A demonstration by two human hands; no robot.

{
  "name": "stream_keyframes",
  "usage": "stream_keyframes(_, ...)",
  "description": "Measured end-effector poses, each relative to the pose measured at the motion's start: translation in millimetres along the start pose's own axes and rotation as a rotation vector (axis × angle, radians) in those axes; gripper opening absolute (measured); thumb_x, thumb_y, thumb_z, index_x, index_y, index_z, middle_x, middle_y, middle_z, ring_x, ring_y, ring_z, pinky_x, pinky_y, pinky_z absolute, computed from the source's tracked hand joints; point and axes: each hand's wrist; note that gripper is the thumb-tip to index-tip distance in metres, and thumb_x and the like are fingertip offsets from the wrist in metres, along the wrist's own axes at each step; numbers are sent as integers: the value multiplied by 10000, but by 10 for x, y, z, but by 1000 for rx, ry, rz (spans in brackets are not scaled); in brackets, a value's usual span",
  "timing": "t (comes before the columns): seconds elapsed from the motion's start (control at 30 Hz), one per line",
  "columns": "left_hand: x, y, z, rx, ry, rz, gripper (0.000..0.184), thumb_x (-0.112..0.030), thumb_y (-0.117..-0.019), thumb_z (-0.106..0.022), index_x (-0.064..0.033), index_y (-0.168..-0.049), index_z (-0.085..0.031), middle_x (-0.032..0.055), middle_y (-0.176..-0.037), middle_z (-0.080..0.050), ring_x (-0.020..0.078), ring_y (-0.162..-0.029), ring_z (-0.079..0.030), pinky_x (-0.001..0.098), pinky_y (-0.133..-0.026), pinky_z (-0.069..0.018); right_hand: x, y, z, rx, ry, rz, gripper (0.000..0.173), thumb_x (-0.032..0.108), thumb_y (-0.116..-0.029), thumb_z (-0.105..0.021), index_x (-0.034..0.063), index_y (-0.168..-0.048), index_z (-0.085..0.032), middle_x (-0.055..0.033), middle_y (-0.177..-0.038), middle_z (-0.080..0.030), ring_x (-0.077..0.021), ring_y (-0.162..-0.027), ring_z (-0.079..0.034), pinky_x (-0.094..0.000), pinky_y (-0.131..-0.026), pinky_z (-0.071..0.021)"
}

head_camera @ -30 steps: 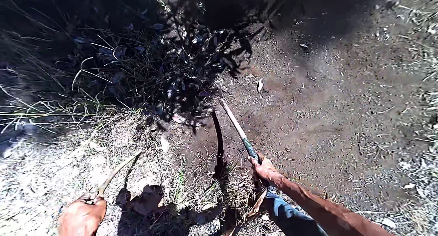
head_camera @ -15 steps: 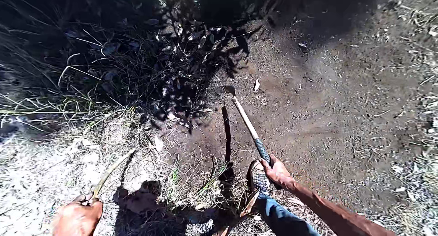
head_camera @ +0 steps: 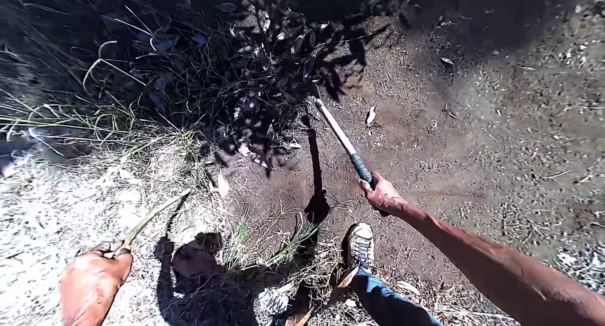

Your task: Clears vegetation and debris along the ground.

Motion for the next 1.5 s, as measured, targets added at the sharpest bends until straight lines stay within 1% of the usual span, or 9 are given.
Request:
stream_keyframes(0.2, -107, -40, 70, -27, 8, -1, 205, -263, -973, -675, -79, -1018, -753, 277, -1040, -713, 486, -1007, -680, 725, -842, -501, 1400, -625, 32, -177, -419, 160, 500, 489, -1059, -496, 86, -1354, -489, -164, -860, -663, -292, -634, -674, -517, -620, -593)
stream_keyframes(0.37, -118, -96, 147, -33, 27, -18, 185, -252, -960, -685, -84, -991, -754, 272, -1044, -710, 483, -1009, -677, 726, -834, -504, -75, -453, -176, 56, 64, 94, 474, 477, -1036, -554, 67, -1272, -546, -201, -854, -672, -355, -715, -686, -579, -653, -572)
stream_keyframes(0.47, -102, -81, 122, -19, 55, -2, 201, -259, -967, -680, -75, -1000, -754, 283, -1050, -705, 489, -1021, -672, 730, -851, -497, -385, -10, 177, 105, 185, 63, 501, 510, -1030, -542, 90, -1303, -553, -176, -898, -684, -338, -773, -698, -569, -700, -574)
stream_keyframes(0.73, -320, -7, 120, -28, 38, 18, 208, -262, -961, -688, -72, -1020, -748, 280, -1023, -708, 497, -998, -675, 732, -834, -500, 1612, -833, 103, -59, -536, 127, 480, 497, -1065, -495, 110, -1347, -469, -115, -740, -598, -246, -515, -614, -455, -514, -582)
stream_keyframes(0.97, -273, -27, 180, -16, 53, 13, 191, -248, -957, -699, -68, -1003, -741, 292, -1013, -704, 512, -984, -669, 744, -823, -492, -363, -144, -28, 134, 239, 54, 509, 467, -1028, -569, 76, -1352, -536, -208, -993, -700, -375, -918, -707, -595, -816, -563)
stream_keyframes(1.13, -309, 28, 115, -23, 37, -10, 175, -234, -956, -682, -71, -975, -741, 277, -998, -709, 493, -983, -678, 724, -819, -505, 97, -110, 312, 5, -125, 74, 454, 500, -1053, -513, 101, -1267, -530, -152, -780, -656, -287, -590, -667, -509, -590, -593)
stream_keyframes(1.27, -310, 92, 90, -29, 32, 4, 203, -244, -957, -687, -70, -1039, -751, 292, -1058, -704, 511, -1018, -670, 745, -841, -495, 709, -465, 12, -199, -359, 101, 490, 501, -1054, -495, 93, -1325, -477, -160, -803, -642, -307, -601, -662, -543, -585, -588)
stream_keyframes(1.4, -307, 58, 86, -20, 8, -1, 218, -257, -969, -674, -62, -1031, -748, 297, -1052, -703, 516, -1024, -668, 739, -845, -497, -253, -242, -278, 1, 69, 26, 505, 491, -1030, -539, 74, -1315, -522, -198, -878, -687, -359, -750, -705, -582, -678, -578)
stream_keyframes(1.5, -266, 64, 103, -14, 10, -5, 212, -246, -978, -669, -47, -1005, -738, 303, -1038, -701, 519, -1011, -669, 737, -842, -496, -162, -28, -121, 61, 45, 18, 501, 512, -1039, -527, 92, -1312, -542, -183, -864, -687, -338, -716, -700, -564, -670, -582)
Point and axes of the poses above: each hand's wrist, its own y-axis away from the middle knuckle, its own z-axis out of the back of the hand, x = y × z
